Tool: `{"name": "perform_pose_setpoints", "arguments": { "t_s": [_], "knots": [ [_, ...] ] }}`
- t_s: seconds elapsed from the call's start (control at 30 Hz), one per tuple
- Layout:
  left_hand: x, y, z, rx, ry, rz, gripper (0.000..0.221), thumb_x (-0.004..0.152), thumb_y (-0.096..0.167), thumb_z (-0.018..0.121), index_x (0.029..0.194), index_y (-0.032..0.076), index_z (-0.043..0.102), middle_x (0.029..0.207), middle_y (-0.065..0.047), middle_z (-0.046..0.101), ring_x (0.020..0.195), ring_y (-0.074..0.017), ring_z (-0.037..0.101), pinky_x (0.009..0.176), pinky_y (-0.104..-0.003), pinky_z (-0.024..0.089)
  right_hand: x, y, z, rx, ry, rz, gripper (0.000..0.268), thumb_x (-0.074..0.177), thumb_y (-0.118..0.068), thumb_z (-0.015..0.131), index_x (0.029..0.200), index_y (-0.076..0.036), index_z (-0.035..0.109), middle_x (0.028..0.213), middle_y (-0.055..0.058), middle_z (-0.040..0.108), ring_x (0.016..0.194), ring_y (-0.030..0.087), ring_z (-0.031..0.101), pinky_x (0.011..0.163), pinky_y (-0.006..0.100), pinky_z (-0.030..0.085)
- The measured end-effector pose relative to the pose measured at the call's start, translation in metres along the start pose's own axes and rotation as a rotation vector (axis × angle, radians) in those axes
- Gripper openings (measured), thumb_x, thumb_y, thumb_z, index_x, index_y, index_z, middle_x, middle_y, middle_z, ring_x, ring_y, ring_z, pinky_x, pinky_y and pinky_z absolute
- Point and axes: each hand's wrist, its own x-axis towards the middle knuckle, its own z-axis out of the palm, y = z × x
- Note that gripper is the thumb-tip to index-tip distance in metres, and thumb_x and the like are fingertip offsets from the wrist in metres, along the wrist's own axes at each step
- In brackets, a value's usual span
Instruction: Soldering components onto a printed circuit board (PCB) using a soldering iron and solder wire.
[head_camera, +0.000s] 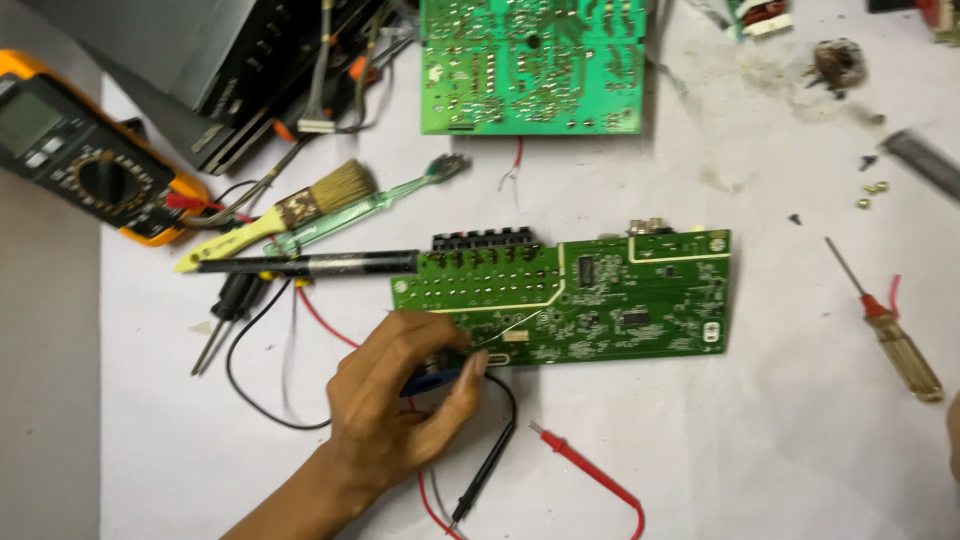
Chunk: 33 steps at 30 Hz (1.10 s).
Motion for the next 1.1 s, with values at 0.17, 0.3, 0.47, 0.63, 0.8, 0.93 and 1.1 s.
{"name": "perform_pose_setpoints", "arguments": {
  "t_s": [0.17,0.3,0.47,0.63,0.8,0.93,1.1],
  "knots": [
    [-0.001,0.001,0.0,0.025,-0.027,-0.071,0.023,0.088,0.009,0.075,0.102,-0.001,0.061,0.092,-0.013,0.068,0.08,-0.0228,0.067,0.07,-0.027,0.057,-0.016,0.04,-0.004,0.177,0.225,-0.047,0.029,0.097,-0.004,0.022,0.069,0.002,0.025,0.067,0.01,0.02,0.064,0.02,0.021,0.069,0.034,0.011],
    [0.001,0.002,-0.001,0.058,-0.046,-0.077,0.023,0.088,0.005,0.075,0.104,-0.001,0.058,0.095,-0.014,0.064,0.08,-0.0221,0.066,0.072,-0.027,0.058,-0.045,0.092,-0.004,0.633,0.355,0.239,0.044,0.099,-0.068,0.053,0.085,-0.029,0.041,0.105,-0.012,0.053,0.074,-0.001,0.033,0.073,0.017,0.027],
    [0.01,0.011,0.005,0.009,-0.022,-0.128,0.017,0.087,0.002,0.073,0.096,-0.001,0.059,0.088,-0.015,0.064,0.077,-0.0238,0.064,0.069,-0.028,0.053,-0.047,0.09,-0.009,0.669,0.322,0.275,0.049,0.097,-0.074,0.054,0.088,-0.028,0.041,0.085,-0.014,0.037,0.078,0.006,0.036,0.082,0.025,0.033],
    [0.028,0.028,0.012,-0.04,-0.05,-0.18,0.011,0.086,0.001,0.072,0.086,0.0,0.062,0.084,-0.012,0.066,0.074,-0.0223,0.065,0.069,-0.028,0.052,-0.037,0.088,-0.019,0.682,0.34,0.367,0.032,0.102,-0.064,0.058,0.094,-0.034,0.049,0.088,-0.018,0.045,0.077,-0.002,0.039,0.078,0.018,0.032],
    [0.043,0.031,0.018,-0.078,-0.224,-0.193,0.007,0.093,0.0,0.068,0.093,0.002,0.062,0.091,-0.007,0.066,0.087,-0.0234,0.065,0.078,-0.031,0.053,-0.036,0.109,-0.008,0.496,0.371,0.259,0.067,0.103,-0.085,0.047,0.095,-0.018,0.048,0.104,0.003,0.06,0.085,0.008,0.053,0.074,0.016,0.031],
    [0.055,0.042,0.021,-0.043,-0.223,-0.2,0.007,0.094,0.002,0.068,0.099,0.003,0.062,0.089,-0.006,0.066,0.08,-0.0197,0.065,0.074,-0.029,0.053,-0.03,0.073,-0.005,0.722,0.379,0.401,0.049,0.09,-0.072,0.06,0.117,-0.031,0.056,0.08,-0.021,0.045,0.074,-0.01,0.04,0.071,0.007,0.031],
    [0.062,0.036,0.03,-0.022,-0.167,-0.098,0.004,0.093,-0.002,0.066,0.095,0.0,0.063,0.092,-0.009,0.066,0.084,-0.0243,0.066,0.078,-0.032,0.053,-0.034,0.03,-0.003,0.702,0.304,0.423,0.034,0.109,-0.059,0.047,0.124,-0.03,0.055,0.077,-0.01,0.047,0.075,0.005,0.04,0.077,0.022,0.037]
  ]
}}
